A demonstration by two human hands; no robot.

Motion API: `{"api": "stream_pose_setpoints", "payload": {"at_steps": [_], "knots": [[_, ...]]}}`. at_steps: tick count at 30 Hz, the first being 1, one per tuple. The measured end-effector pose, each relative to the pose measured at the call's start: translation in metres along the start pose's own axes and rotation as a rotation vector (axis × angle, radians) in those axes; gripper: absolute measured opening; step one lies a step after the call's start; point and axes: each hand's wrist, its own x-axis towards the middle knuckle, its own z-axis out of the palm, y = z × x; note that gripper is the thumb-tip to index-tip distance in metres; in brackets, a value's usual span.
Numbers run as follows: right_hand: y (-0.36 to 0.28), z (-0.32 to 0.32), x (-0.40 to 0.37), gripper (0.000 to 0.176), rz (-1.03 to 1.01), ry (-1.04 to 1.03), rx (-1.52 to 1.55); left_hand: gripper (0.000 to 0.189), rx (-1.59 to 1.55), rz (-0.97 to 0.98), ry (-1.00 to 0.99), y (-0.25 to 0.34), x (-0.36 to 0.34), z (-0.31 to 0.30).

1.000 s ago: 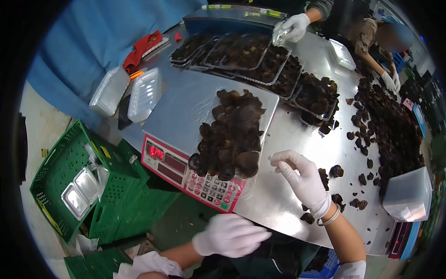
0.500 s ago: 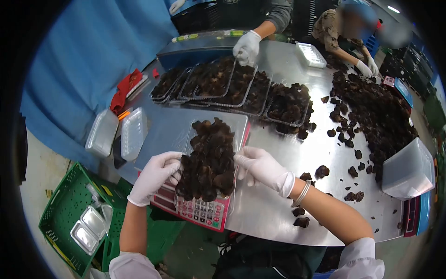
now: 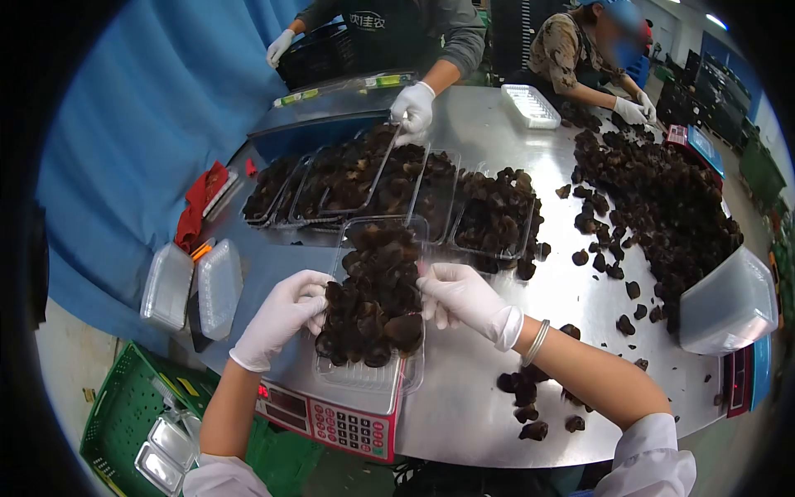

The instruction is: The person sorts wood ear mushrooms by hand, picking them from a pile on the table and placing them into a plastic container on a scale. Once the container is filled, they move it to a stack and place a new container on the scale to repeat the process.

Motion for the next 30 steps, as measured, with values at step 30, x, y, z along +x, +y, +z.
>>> {"api": "stream_pose_setpoints", "payload": {"at_steps": [30], "knots": [[-0.090,-0.034,0.187,0.025,-0.108,0.142,-0.182,0.038,0.078,-0.030,0.289,0.024,0.211,-0.088]]}}
